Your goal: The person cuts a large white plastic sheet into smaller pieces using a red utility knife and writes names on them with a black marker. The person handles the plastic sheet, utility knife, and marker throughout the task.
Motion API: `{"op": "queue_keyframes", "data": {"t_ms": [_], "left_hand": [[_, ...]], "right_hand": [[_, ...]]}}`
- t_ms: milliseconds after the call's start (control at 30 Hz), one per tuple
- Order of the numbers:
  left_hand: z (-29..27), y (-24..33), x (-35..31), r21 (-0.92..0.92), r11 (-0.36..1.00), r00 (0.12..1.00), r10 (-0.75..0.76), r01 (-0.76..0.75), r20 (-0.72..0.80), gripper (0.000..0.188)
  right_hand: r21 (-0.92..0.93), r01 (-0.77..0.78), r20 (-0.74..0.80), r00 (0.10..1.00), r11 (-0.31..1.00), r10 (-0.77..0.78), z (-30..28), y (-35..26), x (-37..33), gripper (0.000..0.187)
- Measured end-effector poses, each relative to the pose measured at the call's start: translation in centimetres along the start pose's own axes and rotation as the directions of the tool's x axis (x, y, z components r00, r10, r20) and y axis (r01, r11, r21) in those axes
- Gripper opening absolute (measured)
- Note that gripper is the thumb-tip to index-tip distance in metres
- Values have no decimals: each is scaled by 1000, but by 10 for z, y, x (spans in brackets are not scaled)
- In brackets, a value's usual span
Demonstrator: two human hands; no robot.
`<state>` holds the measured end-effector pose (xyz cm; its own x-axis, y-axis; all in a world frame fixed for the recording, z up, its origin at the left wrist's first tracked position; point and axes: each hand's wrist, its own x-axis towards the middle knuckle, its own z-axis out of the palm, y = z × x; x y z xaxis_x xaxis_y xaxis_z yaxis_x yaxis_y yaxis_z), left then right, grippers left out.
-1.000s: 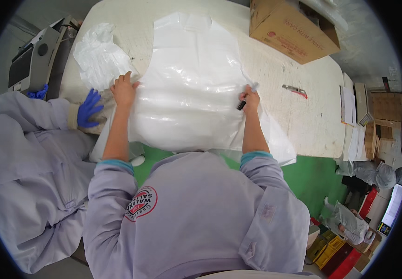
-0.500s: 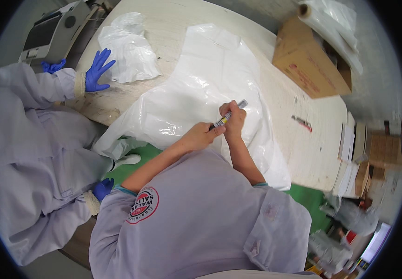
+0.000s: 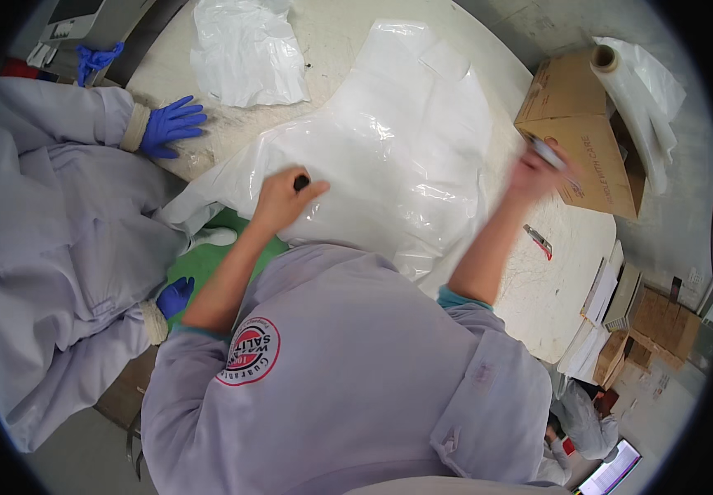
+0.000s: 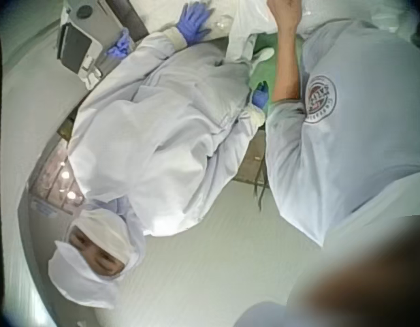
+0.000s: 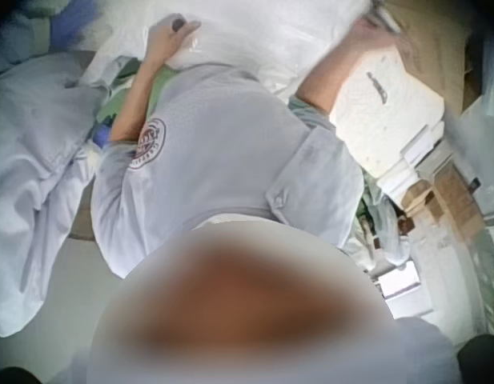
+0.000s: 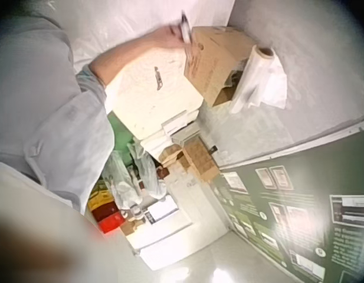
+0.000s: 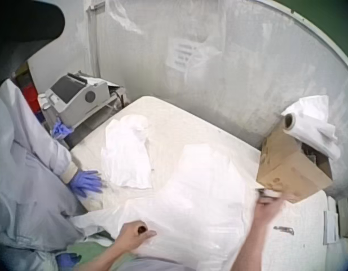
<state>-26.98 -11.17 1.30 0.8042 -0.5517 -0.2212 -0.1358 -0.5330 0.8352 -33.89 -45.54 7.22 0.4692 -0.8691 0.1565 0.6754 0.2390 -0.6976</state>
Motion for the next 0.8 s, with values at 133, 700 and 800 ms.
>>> {"op": "queue_keyframes", "data": {"t_ms": [133,700,800], "left_hand": [[11,-62,52,532,802,948,320,-272,2,26],[-16,-77,48,555,832,999,-37,13,32,33],[-18,-78,48,563,826,997,-54,16,50,33]], "right_hand": [[59,-641,281,746,765,604,3,148,-98,18],[-837,9,360,762,547,538,16,174,-176,16],[-836,43,352,806,547,475,14,185,-176,17]]}}
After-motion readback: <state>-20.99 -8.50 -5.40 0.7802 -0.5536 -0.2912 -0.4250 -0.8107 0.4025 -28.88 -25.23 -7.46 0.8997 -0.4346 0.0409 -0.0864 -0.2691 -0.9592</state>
